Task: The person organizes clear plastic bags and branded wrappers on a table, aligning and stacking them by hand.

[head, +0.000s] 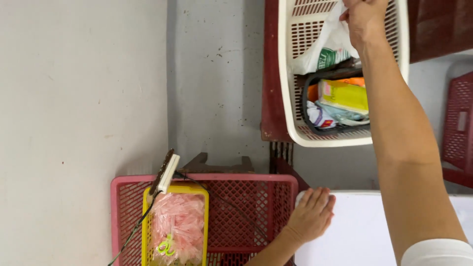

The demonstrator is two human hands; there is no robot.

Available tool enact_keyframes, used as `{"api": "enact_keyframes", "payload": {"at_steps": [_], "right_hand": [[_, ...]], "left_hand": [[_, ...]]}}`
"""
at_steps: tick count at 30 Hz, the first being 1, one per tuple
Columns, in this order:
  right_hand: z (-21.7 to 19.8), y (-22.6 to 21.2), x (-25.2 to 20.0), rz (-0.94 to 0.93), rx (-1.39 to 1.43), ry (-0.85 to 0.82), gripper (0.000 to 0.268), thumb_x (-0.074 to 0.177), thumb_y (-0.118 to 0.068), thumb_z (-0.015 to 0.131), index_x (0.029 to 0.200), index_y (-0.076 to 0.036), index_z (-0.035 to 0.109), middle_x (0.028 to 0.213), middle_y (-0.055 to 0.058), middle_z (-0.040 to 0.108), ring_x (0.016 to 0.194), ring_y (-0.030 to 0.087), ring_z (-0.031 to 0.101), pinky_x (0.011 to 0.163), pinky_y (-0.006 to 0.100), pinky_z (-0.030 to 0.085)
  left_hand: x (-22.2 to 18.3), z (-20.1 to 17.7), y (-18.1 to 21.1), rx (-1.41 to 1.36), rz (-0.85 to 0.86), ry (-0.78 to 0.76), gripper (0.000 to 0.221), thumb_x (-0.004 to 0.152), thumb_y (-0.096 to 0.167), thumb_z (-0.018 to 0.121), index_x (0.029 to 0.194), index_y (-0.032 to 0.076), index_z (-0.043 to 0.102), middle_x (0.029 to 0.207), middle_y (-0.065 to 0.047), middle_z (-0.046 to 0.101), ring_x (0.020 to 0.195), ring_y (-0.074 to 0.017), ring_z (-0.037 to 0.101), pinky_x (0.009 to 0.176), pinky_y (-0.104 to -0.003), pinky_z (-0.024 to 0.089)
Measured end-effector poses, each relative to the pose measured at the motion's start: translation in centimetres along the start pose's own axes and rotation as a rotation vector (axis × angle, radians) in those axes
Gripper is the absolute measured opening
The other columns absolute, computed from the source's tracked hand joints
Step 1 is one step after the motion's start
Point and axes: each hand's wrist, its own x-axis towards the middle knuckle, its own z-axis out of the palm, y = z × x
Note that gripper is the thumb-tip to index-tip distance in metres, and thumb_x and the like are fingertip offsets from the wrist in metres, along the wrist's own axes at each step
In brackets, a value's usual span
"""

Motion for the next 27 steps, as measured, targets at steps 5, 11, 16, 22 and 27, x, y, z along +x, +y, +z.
{"api": "enact_keyframes", "payload": {"at_steps": [5, 11, 16, 22, 27], "right_hand": [[-3.7, -10.9, -8.1, -0.128, 0.350, -0.126, 0.041, 0.096, 0.021, 0.071, 0.077, -0.011, 0.052, 0.068, 0.003, 0.050, 0.057, 0.016, 0.053, 0.046, 0.035, 0.043], [-8.5, -26.4, -26.0, -0.132, 0.282, -0.142, 0.029, 0.102, 0.008, 0.070, 0.095, -0.012, 0.050, 0.085, 0.003, 0.053, 0.066, 0.019, 0.060, 0.054, 0.030, 0.056], [-13.0, -36.5, -39.6, -0.256, 0.352, -0.120, 0.029, 0.101, 0.006, 0.066, 0.093, -0.013, 0.045, 0.087, -0.001, 0.045, 0.066, 0.014, 0.053, 0.052, 0.030, 0.052], [-21.5, -40.7, -55.9, -0.362, 0.156, -0.108, 0.028, 0.095, 0.003, 0.071, 0.093, -0.016, 0.050, 0.095, 0.007, 0.056, 0.084, 0.014, 0.055, 0.070, 0.025, 0.048], [-28.3, -38.6, -72.7, -0.299, 0.011, 0.018, 0.032, 0.083, 0.017, 0.076, 0.084, -0.003, 0.051, 0.089, 0.018, 0.062, 0.078, 0.019, 0.057, 0.068, 0.026, 0.045]], "left_hand": [[-0.1, 1.2, -0.1, -0.058, -0.012, -0.023, 0.050, 0.106, 0.029, 0.043, 0.144, -0.003, 0.052, 0.149, -0.027, 0.051, 0.140, -0.0389, 0.046, 0.122, -0.053, 0.030], [0.2, 1.3, 0.2, -0.043, -0.064, -0.246, 0.057, 0.110, 0.037, 0.024, 0.153, 0.002, 0.037, 0.161, -0.022, 0.035, 0.151, -0.0358, 0.031, 0.128, -0.053, 0.016], [0.7, 0.7, 0.0, 0.034, -0.046, -0.161, 0.055, 0.103, 0.034, 0.045, 0.148, 0.004, 0.047, 0.156, -0.021, 0.043, 0.148, -0.0366, 0.035, 0.126, -0.053, 0.015], [-3.1, -1.0, 0.6, -1.326, -0.492, -0.027, 0.053, 0.098, 0.037, 0.057, 0.144, 0.010, 0.054, 0.148, -0.008, 0.056, 0.137, -0.0192, 0.050, 0.121, -0.035, 0.032], [-14.1, -6.2, 15.8, -1.216, -0.766, -0.931, 0.091, 0.085, 0.075, 0.069, 0.150, 0.015, 0.049, 0.130, -0.021, 0.059, 0.099, -0.0426, 0.069, 0.082, -0.066, 0.057]]}}
